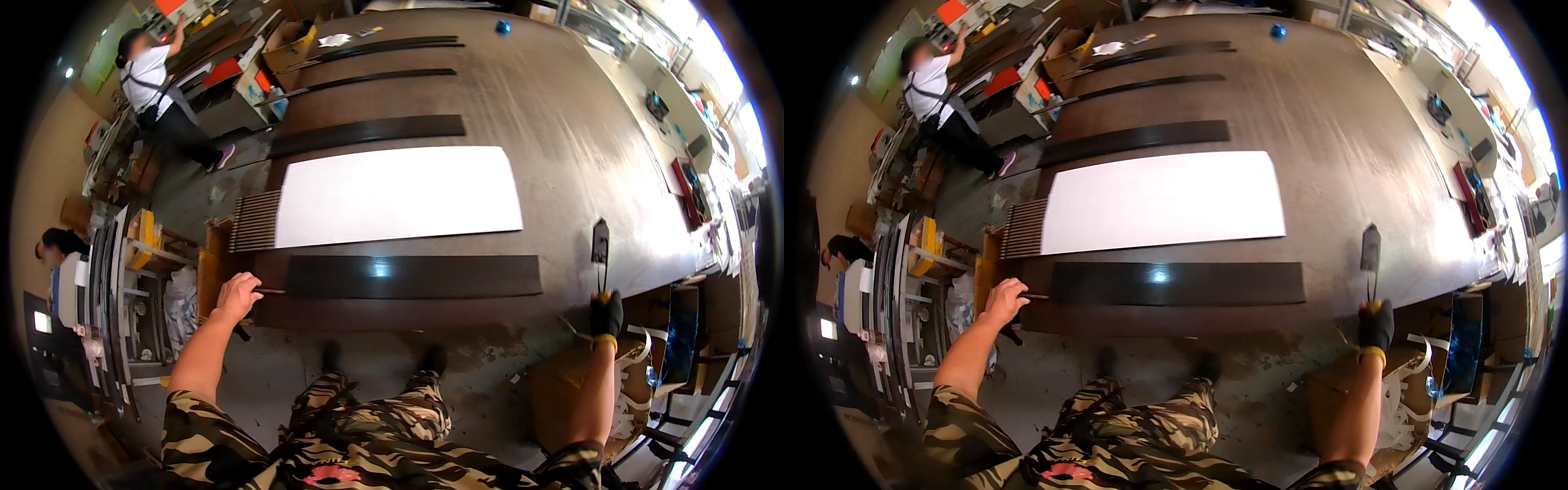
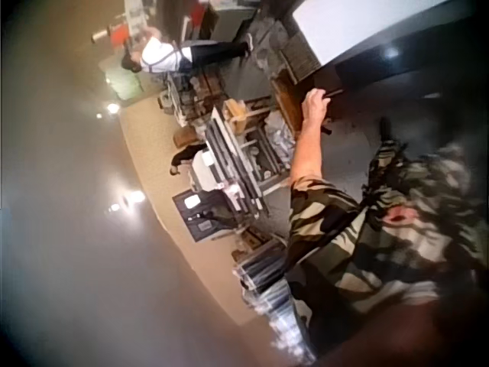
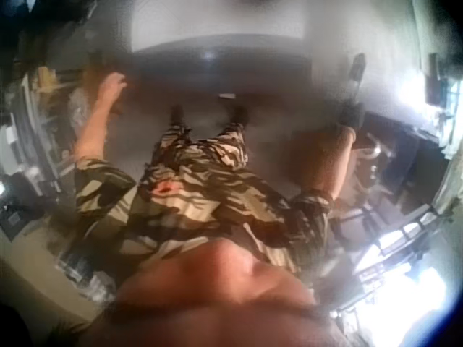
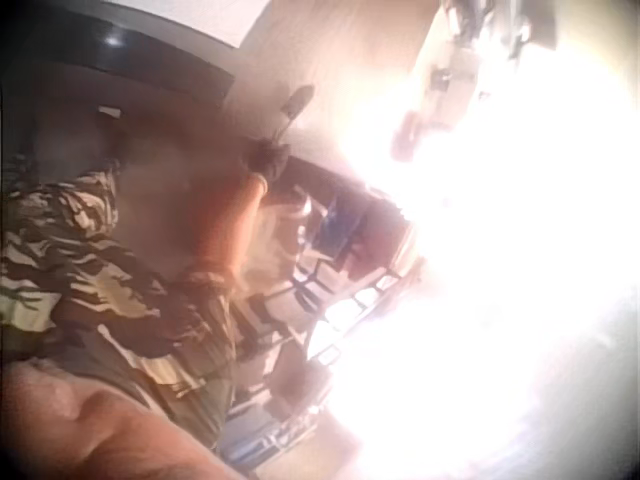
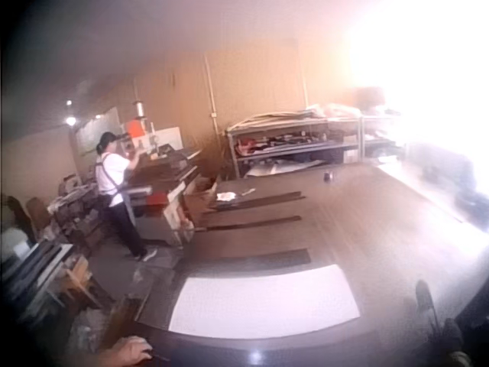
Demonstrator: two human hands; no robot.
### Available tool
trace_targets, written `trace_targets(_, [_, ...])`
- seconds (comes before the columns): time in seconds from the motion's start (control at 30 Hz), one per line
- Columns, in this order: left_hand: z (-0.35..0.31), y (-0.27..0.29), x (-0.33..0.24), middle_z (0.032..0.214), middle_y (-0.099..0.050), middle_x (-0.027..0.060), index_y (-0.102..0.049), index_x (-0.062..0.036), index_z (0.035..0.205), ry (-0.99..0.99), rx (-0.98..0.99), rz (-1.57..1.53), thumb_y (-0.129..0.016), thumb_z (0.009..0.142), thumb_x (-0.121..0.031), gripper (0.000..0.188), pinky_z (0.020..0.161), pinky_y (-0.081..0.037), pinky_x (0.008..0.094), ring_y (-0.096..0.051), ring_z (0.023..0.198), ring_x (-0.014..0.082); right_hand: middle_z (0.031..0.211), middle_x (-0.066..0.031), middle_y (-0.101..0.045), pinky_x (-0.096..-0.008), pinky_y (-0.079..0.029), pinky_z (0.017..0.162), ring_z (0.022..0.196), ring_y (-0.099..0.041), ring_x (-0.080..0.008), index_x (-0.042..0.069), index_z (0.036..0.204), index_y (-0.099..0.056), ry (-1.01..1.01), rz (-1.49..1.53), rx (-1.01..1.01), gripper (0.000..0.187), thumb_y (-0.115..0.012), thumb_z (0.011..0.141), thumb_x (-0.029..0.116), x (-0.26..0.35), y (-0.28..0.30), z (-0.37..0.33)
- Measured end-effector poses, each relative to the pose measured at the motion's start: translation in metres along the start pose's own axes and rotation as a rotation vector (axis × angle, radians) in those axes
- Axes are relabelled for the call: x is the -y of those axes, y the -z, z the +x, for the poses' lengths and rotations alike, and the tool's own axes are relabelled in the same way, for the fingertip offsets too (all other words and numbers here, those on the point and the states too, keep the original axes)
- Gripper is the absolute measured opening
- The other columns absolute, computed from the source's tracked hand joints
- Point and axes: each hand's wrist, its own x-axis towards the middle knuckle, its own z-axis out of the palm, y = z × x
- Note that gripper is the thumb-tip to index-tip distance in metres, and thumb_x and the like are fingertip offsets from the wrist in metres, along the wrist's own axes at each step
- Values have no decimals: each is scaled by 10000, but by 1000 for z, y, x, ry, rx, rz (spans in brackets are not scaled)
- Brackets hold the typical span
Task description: The person places a white sheet on a table and repeatedly aligns and presses black slats onto it, then uses a small stick to smooth or press the slats. A coworker in an apron handles similar slats nearby. The person continues to adjust and press the slats across the sheet.
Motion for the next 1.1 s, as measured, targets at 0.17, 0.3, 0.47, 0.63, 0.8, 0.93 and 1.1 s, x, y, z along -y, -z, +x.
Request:
trace_targets(0.17, [-24, -25, 68, 913, -689, 101, -709, -50, 910, -111, -106, -285, -745, 784, -106, 143, 788, -533, 434, -647, 909, 334, 682, -67, -578, -329, -455, 519, 579, -560, -181, 45, 999, -521, 7, 286, 82, 355, -750, 900, 298, 78, 3, -139])
trace_targets(0.3, [-5, -48, 76, 881, -704, 98, -724, -56, 900, -342, -222, -396, -703, 812, -91, 96, 743, -543, 417, -659, 851, 317, 605, -2, -486, -306, -389, 421, 474, -480, -123, 81, 896, -543, -315, 506, 186, 310, -680, 957, 352, 158, -37, -237])
trace_targets(0.47, [-9, -50, 81, 840, -693, 84, -711, -56, 886, -378, -219, -354, -696, 816, -98, 84, 677, -532, 412, -642, 797, 308, 771, -67, -641, -348, -476, 570, 637, -617, -209, 67, 994, -582, 56, 416, 594, 283, -665, 948, 334, 290, -119, -346])
trace_targets(0.63, [-8, -52, 89, 839, -692, 105, -707, -38, 904, -402, -210, -334, -710, 803, -73, 107, 674, -526, 419, -637, 789, 321, 986, -201, -717, -463, -530, 811, 928, -688, -382, 75, 1190, -594, 398, -18, 854, 395, -614, 942, 382, 456, -124, -409])
trace_targets(0.8, [-5, -47, 89, 859, -695, 120, -712, -35, 899, -425, -220, -378, -679, 808, -77, 106, 718, -531, 422, -637, 814, 331, 1053, -263, -681, -488, -521, 818, 997, -654, -446, 77, 1225, -585, 105, 281, 926, 456, -608, 943, 434, 392, -85, -366])
trace_targets(0.93, [-14, -42, 87, 876, -703, 125, -718, -29, 903, -357, -197, -370, -685, 796, -55, 114, 733, -539, 411, -647, 828, 330, 759, -174, -668, -470, -505, 681, 768, -673, -385, 33, 1017, -602, 51, -61, 498, 422, -627, 944, 448, 212, -58, -274])
trace_targets(1.1, [-11, -30, 77, 848, -696, 128, -710, -15, 877, -337, -162, -348, -706, 781, -19, 96, 711, -534, 414, -642, 811, 331, 607, -99, -568, -403, -463, 548, 553, -562, -214, 49, 767, -583, -126, -29, 257, 432, -631, 957, 434, 85, 9, -133])
